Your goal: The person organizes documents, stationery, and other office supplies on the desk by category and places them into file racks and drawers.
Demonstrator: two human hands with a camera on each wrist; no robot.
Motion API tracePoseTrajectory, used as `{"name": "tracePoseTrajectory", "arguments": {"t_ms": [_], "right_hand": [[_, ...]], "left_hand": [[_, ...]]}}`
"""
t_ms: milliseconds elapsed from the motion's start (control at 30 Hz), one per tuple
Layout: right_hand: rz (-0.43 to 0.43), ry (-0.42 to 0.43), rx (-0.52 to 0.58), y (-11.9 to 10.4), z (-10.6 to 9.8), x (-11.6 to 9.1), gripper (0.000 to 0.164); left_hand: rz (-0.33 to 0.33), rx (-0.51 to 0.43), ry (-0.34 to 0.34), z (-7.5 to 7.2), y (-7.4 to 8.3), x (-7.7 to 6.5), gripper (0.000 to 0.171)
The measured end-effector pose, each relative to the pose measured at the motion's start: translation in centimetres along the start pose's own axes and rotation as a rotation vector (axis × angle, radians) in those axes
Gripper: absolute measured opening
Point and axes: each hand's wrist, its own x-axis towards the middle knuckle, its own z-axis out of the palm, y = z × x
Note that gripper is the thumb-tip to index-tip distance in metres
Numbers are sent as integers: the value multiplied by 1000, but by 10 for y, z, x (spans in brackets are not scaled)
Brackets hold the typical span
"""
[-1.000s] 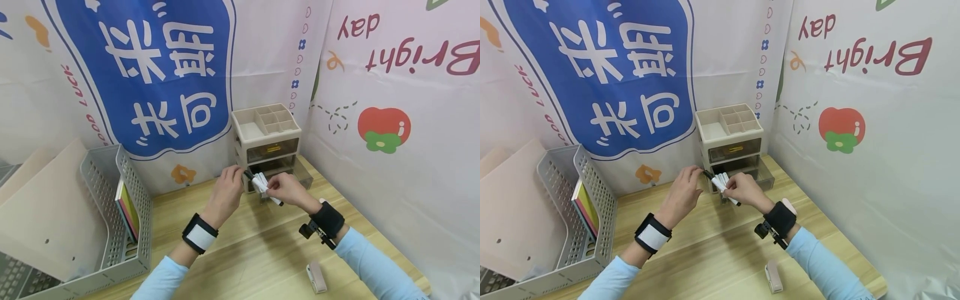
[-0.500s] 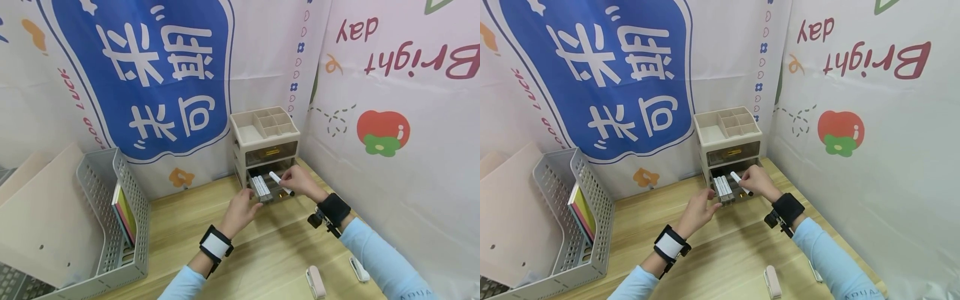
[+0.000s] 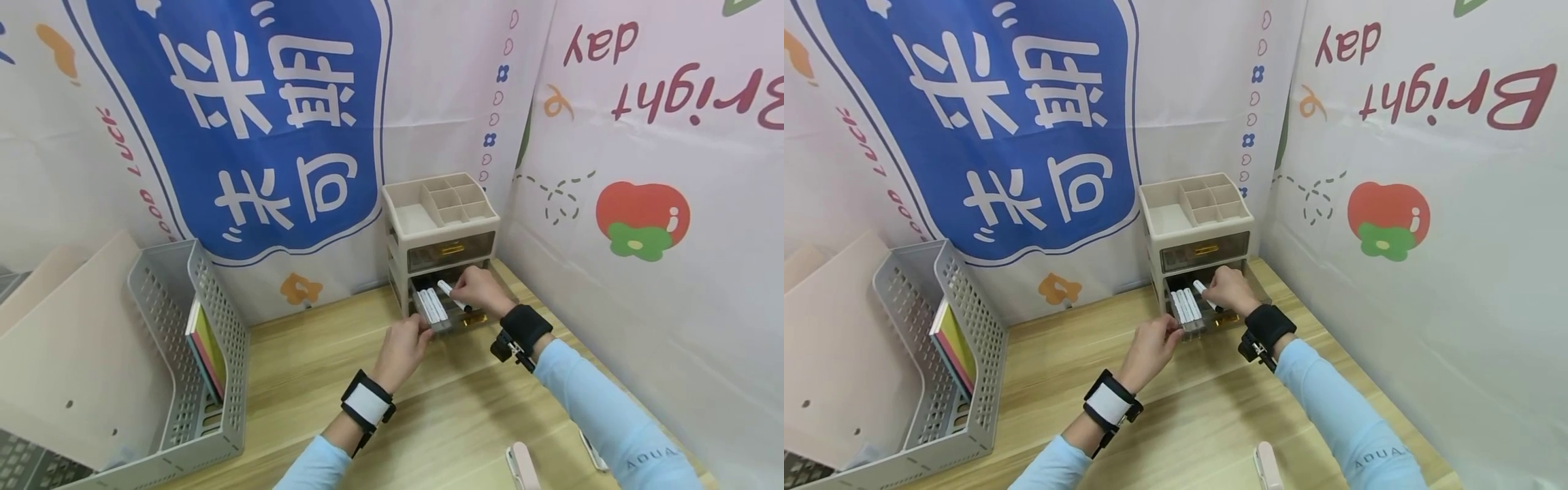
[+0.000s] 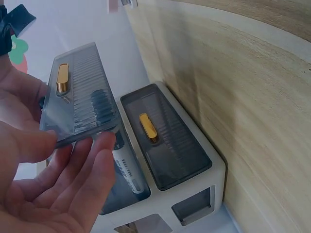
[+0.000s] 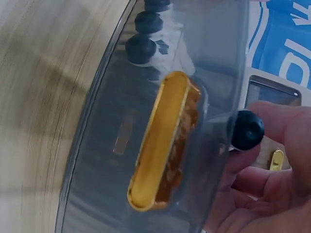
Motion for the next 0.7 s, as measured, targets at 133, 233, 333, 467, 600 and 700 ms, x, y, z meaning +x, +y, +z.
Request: {"name": "tracePoseTrajectory", "arguments": {"t_ms": [133, 233, 333, 467, 600, 700], "right_hand": [[26, -14, 2, 0, 4, 5, 28], [49, -37, -6, 2, 10, 9, 40], [64, -62, -27, 4, 17, 11, 46], [49, -74, -83, 4, 25, 15, 42], [37, -85, -134, 2, 30, 17, 27], [36, -98, -149, 1, 30, 19, 18]], "left_hand": [[-13, -14, -12, -1, 1, 0, 8], [-16, -20, -22, -2, 1, 0, 8], [-4, -15, -25, -2, 1, -1, 8], [31, -3, -18, -3, -1, 0, 7], [61, -10, -33, -6, -4, 2, 9], [63, -1, -65, -10, -6, 4, 14]]}}
